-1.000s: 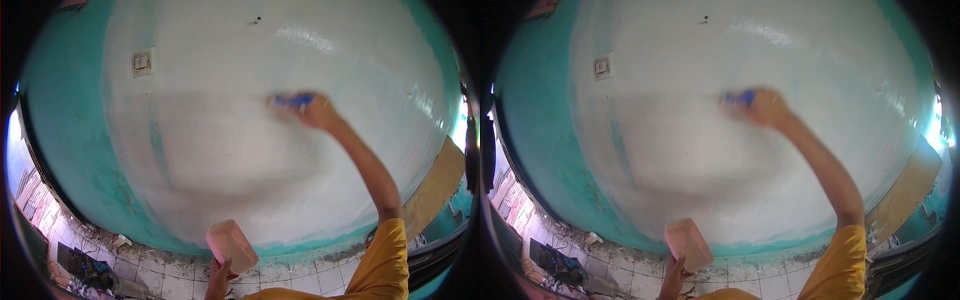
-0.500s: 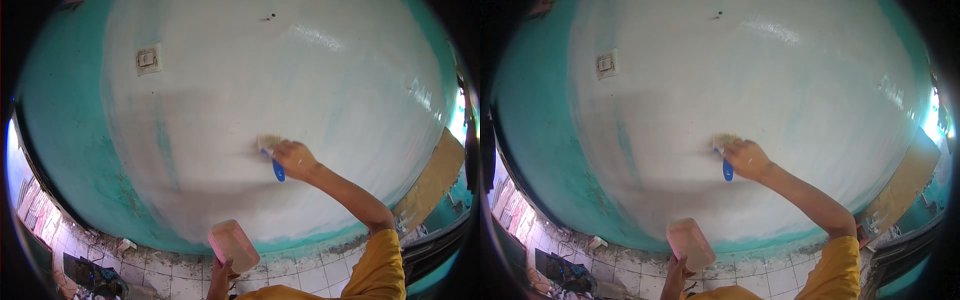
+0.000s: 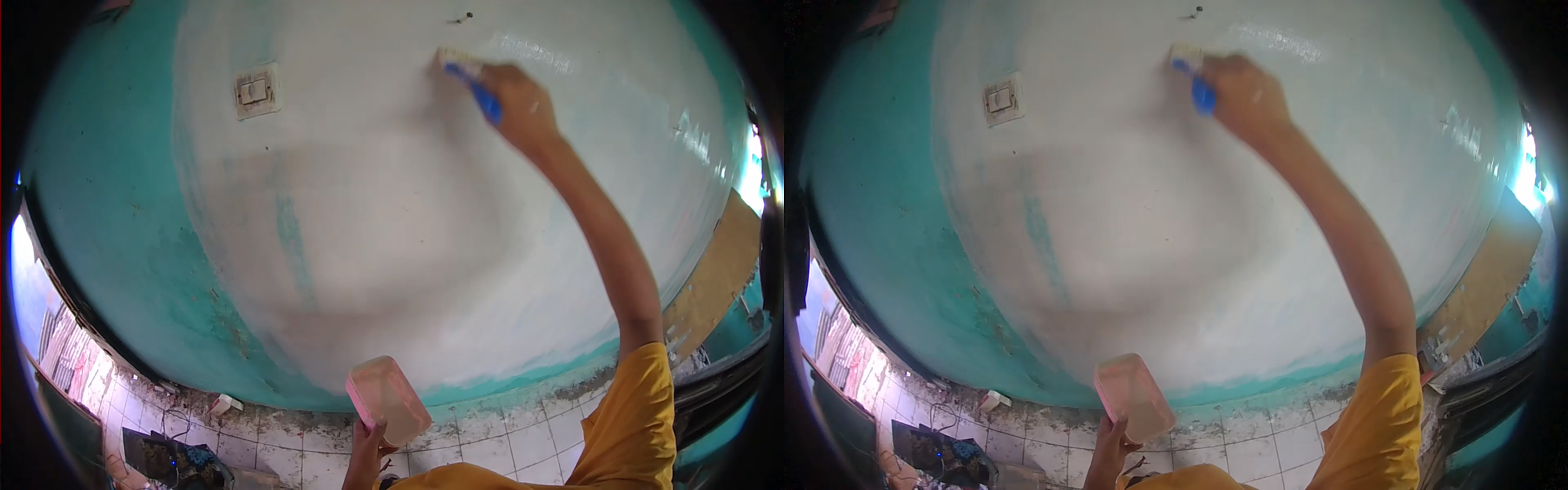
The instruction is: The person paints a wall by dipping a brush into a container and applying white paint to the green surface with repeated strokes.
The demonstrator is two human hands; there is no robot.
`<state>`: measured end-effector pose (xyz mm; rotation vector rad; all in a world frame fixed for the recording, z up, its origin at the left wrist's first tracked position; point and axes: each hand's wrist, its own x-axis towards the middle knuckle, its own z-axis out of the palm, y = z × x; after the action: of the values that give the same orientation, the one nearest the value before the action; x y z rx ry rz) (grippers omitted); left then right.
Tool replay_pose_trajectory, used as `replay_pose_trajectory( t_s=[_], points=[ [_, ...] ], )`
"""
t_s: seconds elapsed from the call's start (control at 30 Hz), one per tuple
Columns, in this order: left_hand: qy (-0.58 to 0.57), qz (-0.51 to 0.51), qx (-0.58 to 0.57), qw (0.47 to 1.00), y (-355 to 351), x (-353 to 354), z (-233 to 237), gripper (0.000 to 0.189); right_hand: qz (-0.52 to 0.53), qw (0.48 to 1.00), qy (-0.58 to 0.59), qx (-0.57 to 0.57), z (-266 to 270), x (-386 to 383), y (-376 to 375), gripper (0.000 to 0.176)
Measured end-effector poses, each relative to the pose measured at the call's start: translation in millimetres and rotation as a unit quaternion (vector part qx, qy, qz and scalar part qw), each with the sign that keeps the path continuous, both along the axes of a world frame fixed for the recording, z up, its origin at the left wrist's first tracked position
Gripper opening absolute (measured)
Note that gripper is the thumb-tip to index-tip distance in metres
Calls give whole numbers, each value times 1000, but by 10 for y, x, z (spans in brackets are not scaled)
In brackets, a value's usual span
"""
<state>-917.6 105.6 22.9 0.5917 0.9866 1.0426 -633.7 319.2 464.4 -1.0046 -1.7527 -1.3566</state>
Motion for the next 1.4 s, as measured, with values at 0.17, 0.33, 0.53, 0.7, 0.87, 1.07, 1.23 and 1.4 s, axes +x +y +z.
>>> replay_pose_trajectory(
  t_s=[0.17, 0.33, 0.53, 0.7, 0.87, 1.07, 1.23, 1.4],
  points=[
    [-8, 11, -6, 1000, -8, -202, -86, 50, 26, 964, -91, -250, -1717, -149, -201, 25],
    [9, -7, -6, 1000, 71, -314, -133, 54, 34, 929, -67, -362, -1740, -67, -102, 25],
    [-4, 1, 4, 1000, 161, -326, -88, 56, -2, 992, 105, -76, 23, -247, -29, 32],
    [-18, 2, 10, 1000, 194, -297, -70, 56, 24, 997, 23, 65, 95, -282, 98, 16],
    [-30, 11, 13, 999, 164, -335, -100, 56, 34, 984, -78, -156, -1480, -363, -10, 47],
    [-19, 28, 29, 999, 231, -303, 71, 56, 108, 924, 77, -359, -2510, -520, -403, 29],
    [-14, 27, 103, 994, 314, -273, 253, 58, 281, 756, 389, -445, -2814, -721, -785, 22],
    [-29, 35, 123, 991, 408, -192, 312, 69, 329, 580, 613, -424, -2889, -968, -1468, 21]
  ],
)
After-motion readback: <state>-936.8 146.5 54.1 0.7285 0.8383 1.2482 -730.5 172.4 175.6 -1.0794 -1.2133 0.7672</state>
